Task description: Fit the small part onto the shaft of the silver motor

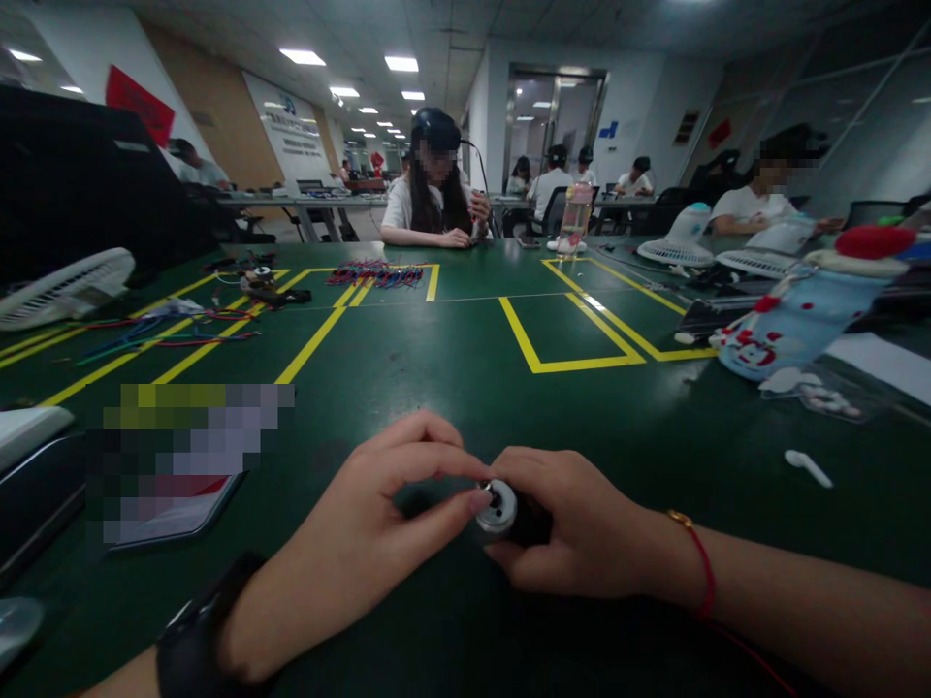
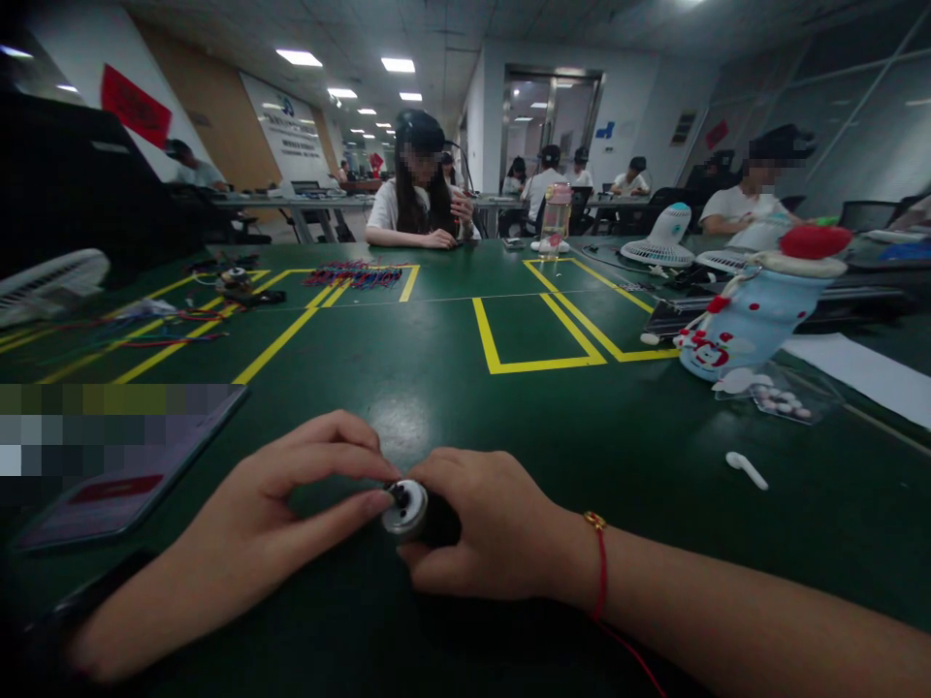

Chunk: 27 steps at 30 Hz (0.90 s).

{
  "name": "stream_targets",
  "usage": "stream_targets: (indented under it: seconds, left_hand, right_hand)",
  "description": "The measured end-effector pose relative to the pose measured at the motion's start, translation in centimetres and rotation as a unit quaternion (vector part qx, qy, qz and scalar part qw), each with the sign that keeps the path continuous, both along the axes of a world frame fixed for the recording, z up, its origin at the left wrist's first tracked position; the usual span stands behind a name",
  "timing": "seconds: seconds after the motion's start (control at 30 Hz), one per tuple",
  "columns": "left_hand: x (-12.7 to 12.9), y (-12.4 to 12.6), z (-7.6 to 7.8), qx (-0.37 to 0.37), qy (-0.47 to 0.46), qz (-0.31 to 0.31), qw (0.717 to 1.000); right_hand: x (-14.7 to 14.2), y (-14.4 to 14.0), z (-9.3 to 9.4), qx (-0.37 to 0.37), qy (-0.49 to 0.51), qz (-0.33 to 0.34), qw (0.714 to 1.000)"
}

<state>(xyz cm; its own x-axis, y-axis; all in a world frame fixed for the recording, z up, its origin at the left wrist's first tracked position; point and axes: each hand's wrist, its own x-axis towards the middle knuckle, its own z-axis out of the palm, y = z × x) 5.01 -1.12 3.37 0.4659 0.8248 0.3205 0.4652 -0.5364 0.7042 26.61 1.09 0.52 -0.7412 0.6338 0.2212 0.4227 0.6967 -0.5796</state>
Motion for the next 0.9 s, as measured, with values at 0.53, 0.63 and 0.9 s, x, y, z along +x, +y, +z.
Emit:
stream_targets:
  seconds: [0.53, 0.63, 0.9]
  left_hand:
    - [-0.3, -0.1, -0.7, -0.090, -0.011, 0.023, 0.996]
    - [-1.9, 1.2, -1.8, -0.180, -0.070, 0.086, 0.977]
    - [-4.4, 4.3, -3.7, -0.290, -0.413, 0.175, 0.845]
  right_hand:
    - [0.0, 0.0, 0.2, -0.001, -0.002, 0.003, 1.000]
    - [0.2, 0.0, 0.3, -0.016, 0.003, 0.005, 1.000]
    - [0.4, 0.0, 0.1, -0.023, 0.014, 0.006, 1.000]
